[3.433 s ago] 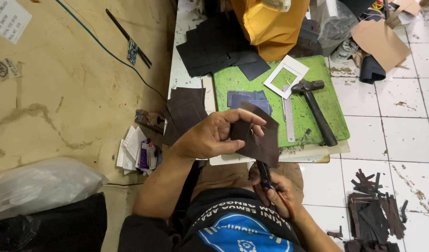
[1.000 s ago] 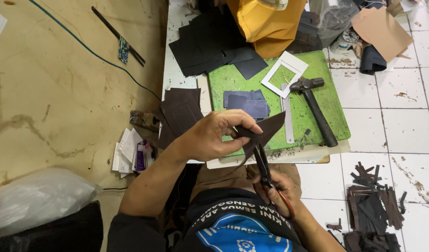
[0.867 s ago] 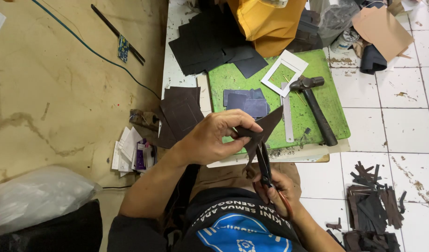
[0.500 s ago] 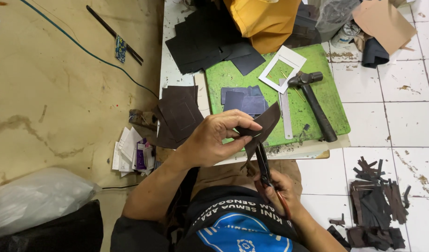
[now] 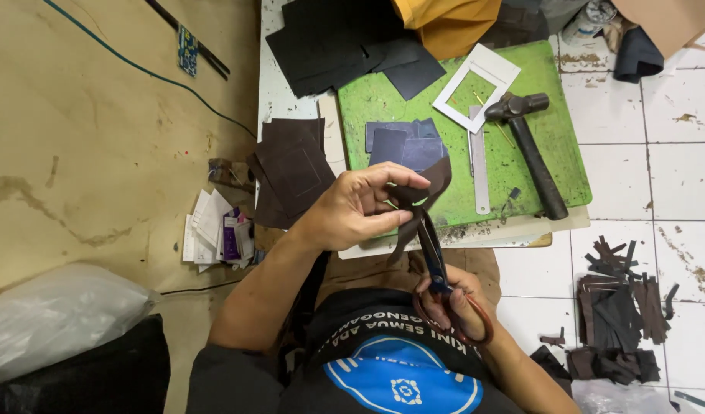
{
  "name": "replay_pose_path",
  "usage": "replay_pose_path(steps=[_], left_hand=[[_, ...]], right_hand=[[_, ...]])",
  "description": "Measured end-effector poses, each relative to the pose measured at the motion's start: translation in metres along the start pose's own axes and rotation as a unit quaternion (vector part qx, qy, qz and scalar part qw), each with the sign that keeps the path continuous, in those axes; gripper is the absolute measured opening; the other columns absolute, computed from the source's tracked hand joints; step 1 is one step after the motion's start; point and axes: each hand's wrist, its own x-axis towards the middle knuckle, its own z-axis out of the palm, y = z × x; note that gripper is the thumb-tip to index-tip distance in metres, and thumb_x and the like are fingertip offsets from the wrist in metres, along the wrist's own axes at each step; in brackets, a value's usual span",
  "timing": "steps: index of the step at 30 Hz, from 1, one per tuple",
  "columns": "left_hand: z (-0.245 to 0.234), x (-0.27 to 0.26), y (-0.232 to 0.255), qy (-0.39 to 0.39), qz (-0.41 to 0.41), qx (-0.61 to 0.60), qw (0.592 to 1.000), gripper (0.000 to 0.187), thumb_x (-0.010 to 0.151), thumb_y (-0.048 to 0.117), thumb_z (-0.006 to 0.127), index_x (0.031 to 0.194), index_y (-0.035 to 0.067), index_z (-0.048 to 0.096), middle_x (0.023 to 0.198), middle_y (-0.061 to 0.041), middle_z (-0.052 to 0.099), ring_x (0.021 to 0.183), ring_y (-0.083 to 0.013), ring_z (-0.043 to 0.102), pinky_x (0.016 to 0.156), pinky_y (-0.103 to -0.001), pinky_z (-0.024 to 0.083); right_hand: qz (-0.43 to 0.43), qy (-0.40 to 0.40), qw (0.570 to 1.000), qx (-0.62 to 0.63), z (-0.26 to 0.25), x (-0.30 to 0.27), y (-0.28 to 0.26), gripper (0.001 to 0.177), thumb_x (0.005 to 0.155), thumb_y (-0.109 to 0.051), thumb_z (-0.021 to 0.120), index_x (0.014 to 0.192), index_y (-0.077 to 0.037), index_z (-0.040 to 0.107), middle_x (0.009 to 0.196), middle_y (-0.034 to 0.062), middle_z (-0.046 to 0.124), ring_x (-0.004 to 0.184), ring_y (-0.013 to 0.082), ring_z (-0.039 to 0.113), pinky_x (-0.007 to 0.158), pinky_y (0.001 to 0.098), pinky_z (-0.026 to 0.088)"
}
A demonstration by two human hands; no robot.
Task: Trimming and cutting small pieces of leather using scissors on a workbench
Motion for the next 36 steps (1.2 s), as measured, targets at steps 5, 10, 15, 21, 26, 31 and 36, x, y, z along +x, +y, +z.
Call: replay_pose_path(steps=[5, 10, 15, 21, 26, 31, 36], left_hand=[[-0.001, -0.004, -0.005, 0.020, -0.024, 0.004, 0.999, 0.038, 0.095, -0.004, 0.072, 0.131, 0.002, 0.064, 0.132, -0.011, 0.063, 0.107, -0.0123, 0.067, 0.099, -0.022, 0.060], [-0.002, -0.007, -0.011, 0.032, -0.030, -0.019, 0.999, 0.040, 0.095, -0.005, 0.071, 0.134, 0.001, 0.064, 0.132, -0.009, 0.061, 0.107, -0.0108, 0.065, 0.101, -0.020, 0.056], [0.000, -0.009, -0.027, 0.101, 0.005, -0.055, 0.993, 0.043, 0.093, -0.004, 0.071, 0.135, -0.006, 0.062, 0.129, -0.016, 0.062, 0.105, -0.0139, 0.068, 0.090, -0.029, 0.064], [-0.003, -0.016, 0.003, 0.137, 0.011, 0.046, 0.989, 0.041, 0.094, -0.011, 0.065, 0.134, -0.001, 0.062, 0.129, -0.012, 0.062, 0.113, -0.0183, 0.068, 0.102, -0.024, 0.056], [-0.003, -0.017, 0.006, 0.108, 0.008, 0.021, 0.994, 0.039, 0.094, -0.008, 0.066, 0.133, -0.002, 0.062, 0.126, -0.012, 0.065, 0.115, -0.0194, 0.068, 0.106, -0.027, 0.057], [0.000, -0.019, 0.006, 0.104, -0.010, -0.003, 0.995, 0.038, 0.093, -0.002, 0.073, 0.129, 0.000, 0.066, 0.124, -0.008, 0.069, 0.115, -0.0158, 0.068, 0.105, -0.026, 0.058], [0.007, -0.022, 0.004, 0.099, 0.011, -0.022, 0.995, 0.036, 0.093, -0.006, 0.072, 0.128, 0.002, 0.066, 0.123, -0.009, 0.068, 0.114, -0.0173, 0.068, 0.108, -0.028, 0.059]], right_hand=[[0.020, 0.007, 1.000, 0.018, -0.008, -0.006, 0.011, 0.059, 0.107, -0.053, 0.056, 0.110, 0.006, 0.061, 0.051, 0.0015, 0.045, 0.039, 0.0081, 0.038, 0.044, 0.0242, 0.037], [0.019, -0.003, 1.000, -0.002, -0.010, -0.005, 0.013, 0.058, 0.108, -0.052, 0.055, 0.113, 0.006, 0.060, 0.054, 0.0017, 0.046, 0.041, 0.0078, 0.039, 0.045, 0.0236, 0.036], [0.018, 0.061, 0.998, -0.003, -0.016, -0.009, 0.032, 0.063, 0.102, -0.047, 0.057, 0.105, 0.016, 0.060, 0.052, 0.0082, 0.050, 0.035, 0.0089, 0.049, 0.038, 0.0227, 0.043], [0.019, -0.007, 0.986, -0.165, -0.014, -0.002, 0.003, 0.042, 0.108, -0.043, 0.050, 0.110, -0.002, 0.060, 0.059, -0.0019, 0.048, 0.046, 0.0065, 0.045, 0.047, 0.0207, 0.039], [0.035, -0.013, 0.983, -0.179, -0.015, -0.003, 0.004, 0.047, 0.106, -0.048, 0.051, 0.111, -0.002, 0.060, 0.058, -0.0022, 0.048, 0.047, 0.0069, 0.046, 0.049, 0.0213, 0.041], [0.031, -0.024, 0.975, -0.217, -0.009, 0.000, -0.002, 0.052, 0.106, -0.053, 0.048, 0.109, -0.003, 0.060, 0.057, -0.0029, 0.047, 0.045, 0.0055, 0.045, 0.046, 0.0199, 0.037], [0.002, -0.036, 0.976, -0.217, -0.003, 0.004, -0.007, 0.048, 0.107, -0.050, 0.048, 0.109, -0.004, 0.059, 0.057, -0.0037, 0.047, 0.045, 0.0054, 0.045, 0.047, 0.0198, 0.037]])
